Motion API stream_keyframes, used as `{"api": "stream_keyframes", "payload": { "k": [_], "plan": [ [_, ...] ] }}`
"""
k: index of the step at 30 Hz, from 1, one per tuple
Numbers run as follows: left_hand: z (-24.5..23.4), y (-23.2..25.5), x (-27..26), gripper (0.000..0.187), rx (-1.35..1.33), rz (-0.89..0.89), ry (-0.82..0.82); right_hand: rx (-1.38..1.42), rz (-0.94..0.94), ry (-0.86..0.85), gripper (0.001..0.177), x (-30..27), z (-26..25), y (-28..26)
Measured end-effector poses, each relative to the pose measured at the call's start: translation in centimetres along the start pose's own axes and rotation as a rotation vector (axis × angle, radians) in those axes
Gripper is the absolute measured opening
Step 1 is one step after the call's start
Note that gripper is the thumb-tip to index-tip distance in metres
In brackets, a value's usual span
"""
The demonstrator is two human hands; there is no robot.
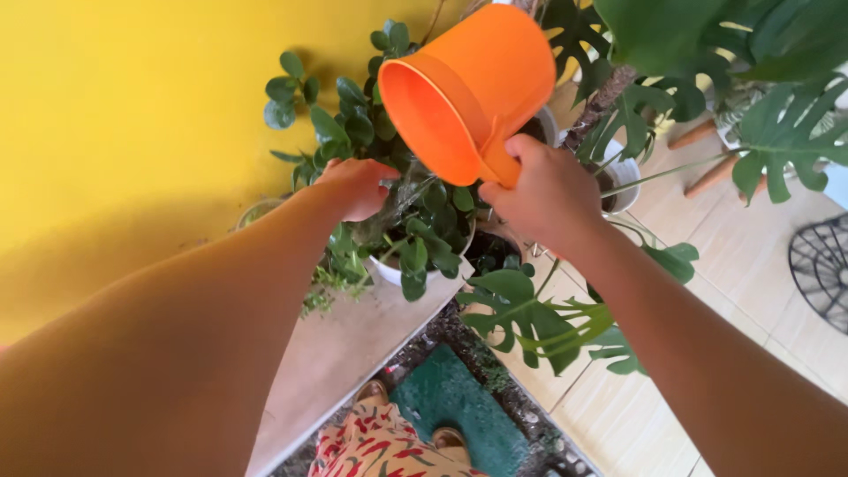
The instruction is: The person waters several potted plants using an orange scoop to pour water from a pink bucket. They move between different plants, including a jade plant and a monstera, and briefly reposition a small potted plant before watering it.
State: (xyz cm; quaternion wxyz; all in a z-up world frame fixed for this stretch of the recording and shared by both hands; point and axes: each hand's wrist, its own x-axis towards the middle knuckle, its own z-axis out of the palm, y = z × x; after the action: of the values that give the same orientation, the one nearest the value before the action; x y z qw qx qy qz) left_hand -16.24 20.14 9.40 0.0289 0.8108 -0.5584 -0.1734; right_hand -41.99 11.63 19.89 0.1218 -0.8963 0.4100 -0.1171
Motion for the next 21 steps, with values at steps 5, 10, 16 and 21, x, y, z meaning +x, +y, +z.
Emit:
{"api": "stream_keyframes", "payload": {
  "k": [5, 10, 16, 21],
  "plan": [
    [1.0, 1.7, -4.6, 0.055, -0.043, -0.183, 0.042, -0.068, -0.04, 0.036, 0.052, -0.4, -0.6, 2.7],
    [3.1, 1.5, -11.9, 0.055, -0.121, -0.417, 0.147, 0.097, -0.251, 0.215, 0.044, -1.3, -0.9, 1.8],
    [5.3, -0.2, -24.5, 0.06, -0.056, -0.661, 0.287, 0.542, -0.474, 0.159, 0.048, -5.4, 0.2, -5.7],
    [6.5, -3.3, -35.5, 0.038, -0.319, -1.013, 0.297, 0.501, -0.561, -0.15, 0.046, -11.1, 2.4, -12.7]
  ]
}}
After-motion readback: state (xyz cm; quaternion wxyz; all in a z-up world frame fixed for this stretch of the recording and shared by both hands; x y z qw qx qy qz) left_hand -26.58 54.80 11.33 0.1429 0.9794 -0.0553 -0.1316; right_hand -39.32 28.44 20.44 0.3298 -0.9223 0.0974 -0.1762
